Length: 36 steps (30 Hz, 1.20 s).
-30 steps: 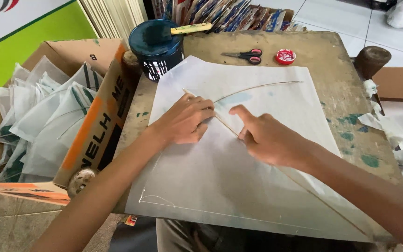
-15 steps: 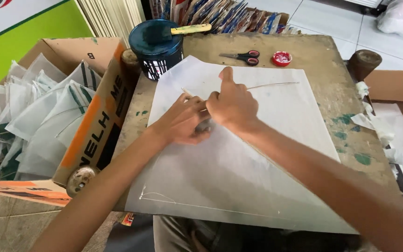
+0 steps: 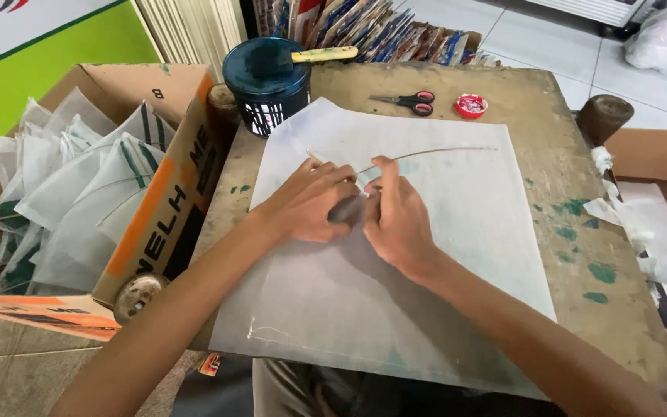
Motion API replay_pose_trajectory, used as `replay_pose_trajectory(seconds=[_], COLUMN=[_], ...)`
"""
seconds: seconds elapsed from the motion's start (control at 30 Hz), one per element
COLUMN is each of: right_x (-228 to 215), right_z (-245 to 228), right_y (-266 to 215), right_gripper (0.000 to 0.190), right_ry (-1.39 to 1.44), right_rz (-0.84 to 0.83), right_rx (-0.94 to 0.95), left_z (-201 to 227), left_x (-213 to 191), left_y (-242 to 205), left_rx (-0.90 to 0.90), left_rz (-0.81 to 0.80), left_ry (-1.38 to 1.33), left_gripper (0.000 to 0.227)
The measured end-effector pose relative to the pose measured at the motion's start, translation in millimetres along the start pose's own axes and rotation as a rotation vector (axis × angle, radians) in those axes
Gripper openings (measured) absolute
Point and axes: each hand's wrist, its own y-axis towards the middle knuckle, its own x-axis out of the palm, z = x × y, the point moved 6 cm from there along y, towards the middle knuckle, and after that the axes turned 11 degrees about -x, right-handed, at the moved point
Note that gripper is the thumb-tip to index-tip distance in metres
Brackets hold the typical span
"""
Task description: Gluing a bamboo frame onto kite paper to assemble a kite.
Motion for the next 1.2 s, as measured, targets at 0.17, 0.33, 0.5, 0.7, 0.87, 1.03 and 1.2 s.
replay_pose_trajectory(seconds=[0.17, 0.33, 0.5, 0.7, 0.87, 1.03, 1.2], right_x=[5, 10, 13, 13, 21, 17, 20], right_z=[-7, 0, 2, 1, 2, 0, 3], right_y=[-4, -4, -6, -2, -6, -3, -4], right_gripper=[0.045, 0.049, 0.053, 0.057, 0.056, 0.058, 0.059], right_ry=[-0.056, 0.044, 0.099, 0.082, 0.026, -0.016, 0.034], right_rz=[0.026, -0.011, -0.032, -0.107, -0.154, -0.144, -0.141], right_rx=[-0.215, -0.149, -0.141, -0.151, -0.188, -0.225, -0.243], left_z=[3, 2, -9, -18, -36, -57, -71], left_x=[-17, -28, -19, -24, -4, 2, 8], left_y=[-6, -7, -1, -5, 2, 6, 10], left_rx=[-0.051, -0.064, -0.029, -0.017, 0.017, 0.005, 0.007], left_rz=[-0.057, -0.084, -0.021, 0.071, 0.122, 0.199, 0.233], left_ry=[-0.057, -0.115, -0.222, -0.261, -0.144, -0.118, -0.111], left_gripper=[0.04, 0.037, 0.04, 0.04, 0.036, 0.04, 0.038])
